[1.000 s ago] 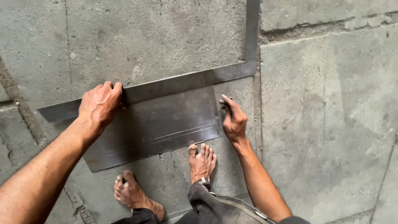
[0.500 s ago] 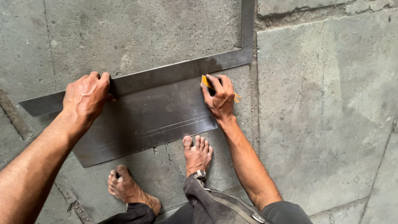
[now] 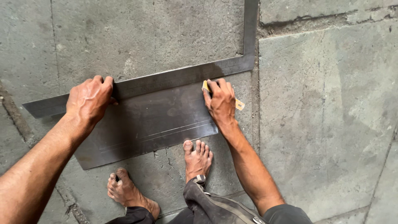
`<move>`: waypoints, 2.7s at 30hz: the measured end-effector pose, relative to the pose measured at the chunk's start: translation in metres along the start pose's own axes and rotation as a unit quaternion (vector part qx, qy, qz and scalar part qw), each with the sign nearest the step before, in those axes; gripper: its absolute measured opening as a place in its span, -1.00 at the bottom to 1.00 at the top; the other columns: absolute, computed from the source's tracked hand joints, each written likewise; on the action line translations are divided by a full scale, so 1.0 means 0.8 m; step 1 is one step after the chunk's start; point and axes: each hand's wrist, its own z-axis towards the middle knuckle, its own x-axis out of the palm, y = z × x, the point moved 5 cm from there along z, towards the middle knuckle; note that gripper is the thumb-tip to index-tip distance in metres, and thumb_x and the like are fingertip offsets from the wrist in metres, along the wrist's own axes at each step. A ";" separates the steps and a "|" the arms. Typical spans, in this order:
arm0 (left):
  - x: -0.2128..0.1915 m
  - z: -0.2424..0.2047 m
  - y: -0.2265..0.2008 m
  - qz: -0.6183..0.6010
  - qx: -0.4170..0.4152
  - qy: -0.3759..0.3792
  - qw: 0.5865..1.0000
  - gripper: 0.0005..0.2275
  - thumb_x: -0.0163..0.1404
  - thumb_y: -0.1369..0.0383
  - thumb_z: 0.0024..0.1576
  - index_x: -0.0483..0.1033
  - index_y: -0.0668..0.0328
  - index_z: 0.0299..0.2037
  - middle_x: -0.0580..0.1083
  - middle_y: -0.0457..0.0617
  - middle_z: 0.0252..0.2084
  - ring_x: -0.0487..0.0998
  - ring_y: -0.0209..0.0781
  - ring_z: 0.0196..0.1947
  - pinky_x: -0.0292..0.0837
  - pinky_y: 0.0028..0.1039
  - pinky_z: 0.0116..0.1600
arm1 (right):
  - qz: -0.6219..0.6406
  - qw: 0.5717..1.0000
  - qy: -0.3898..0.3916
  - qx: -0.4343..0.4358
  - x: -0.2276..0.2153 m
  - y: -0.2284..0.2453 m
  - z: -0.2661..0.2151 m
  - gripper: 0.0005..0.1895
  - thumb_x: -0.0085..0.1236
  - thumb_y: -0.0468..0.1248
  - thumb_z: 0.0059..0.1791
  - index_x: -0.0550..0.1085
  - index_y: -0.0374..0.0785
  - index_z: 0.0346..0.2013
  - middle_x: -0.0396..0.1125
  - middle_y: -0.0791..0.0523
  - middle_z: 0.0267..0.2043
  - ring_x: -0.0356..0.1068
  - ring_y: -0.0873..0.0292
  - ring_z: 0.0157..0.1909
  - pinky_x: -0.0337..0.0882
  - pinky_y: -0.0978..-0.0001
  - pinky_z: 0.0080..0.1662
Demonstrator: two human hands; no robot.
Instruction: The person uses a metal ruler and a yellow scoring tool to repeatedly score parallel lines on a rectangular metal sheet placed on a stone floor. The person repositions the ruler and scores multiple lines across the sheet's surface.
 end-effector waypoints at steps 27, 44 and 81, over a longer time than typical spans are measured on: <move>-0.001 -0.003 0.001 -0.032 0.005 -0.021 0.999 -0.59 0.22 0.10 0.05 0.43 0.21 -0.10 0.51 0.11 -0.13 0.61 0.05 -0.06 0.59 -0.21 -0.12 | -0.082 0.990 0.111 -0.024 -0.012 0.024 -0.003 -0.95 0.26 -0.31 -0.04 0.57 -0.23 -0.34 0.40 0.01 -0.22 0.39 -0.13 -0.16 0.40 0.01 -0.11; 0.000 -0.022 0.007 -0.146 -0.009 -0.101 0.984 -0.61 0.32 0.26 -0.07 0.45 0.20 -0.12 0.47 0.07 -0.13 0.51 0.15 -0.03 0.48 -0.09 -0.03 | 0.126 0.992 0.024 0.005 0.006 0.038 -0.051 -0.68 0.28 -0.24 -0.05 0.54 -0.35 -0.06 0.42 -0.05 -0.19 0.44 -0.04 -0.15 0.44 0.17 -0.09; 0.000 -0.020 0.009 -0.117 -0.003 -0.106 0.987 -0.62 0.29 0.23 -0.04 0.45 0.24 -0.15 0.49 0.09 -0.14 0.54 0.14 -0.05 0.51 -0.13 -0.04 | 0.068 0.991 -0.102 -0.061 0.011 0.046 -0.019 -0.68 0.36 -0.27 -0.08 0.55 -0.29 -0.07 0.35 -0.06 -0.12 0.37 -0.14 -0.08 0.42 0.07 -0.04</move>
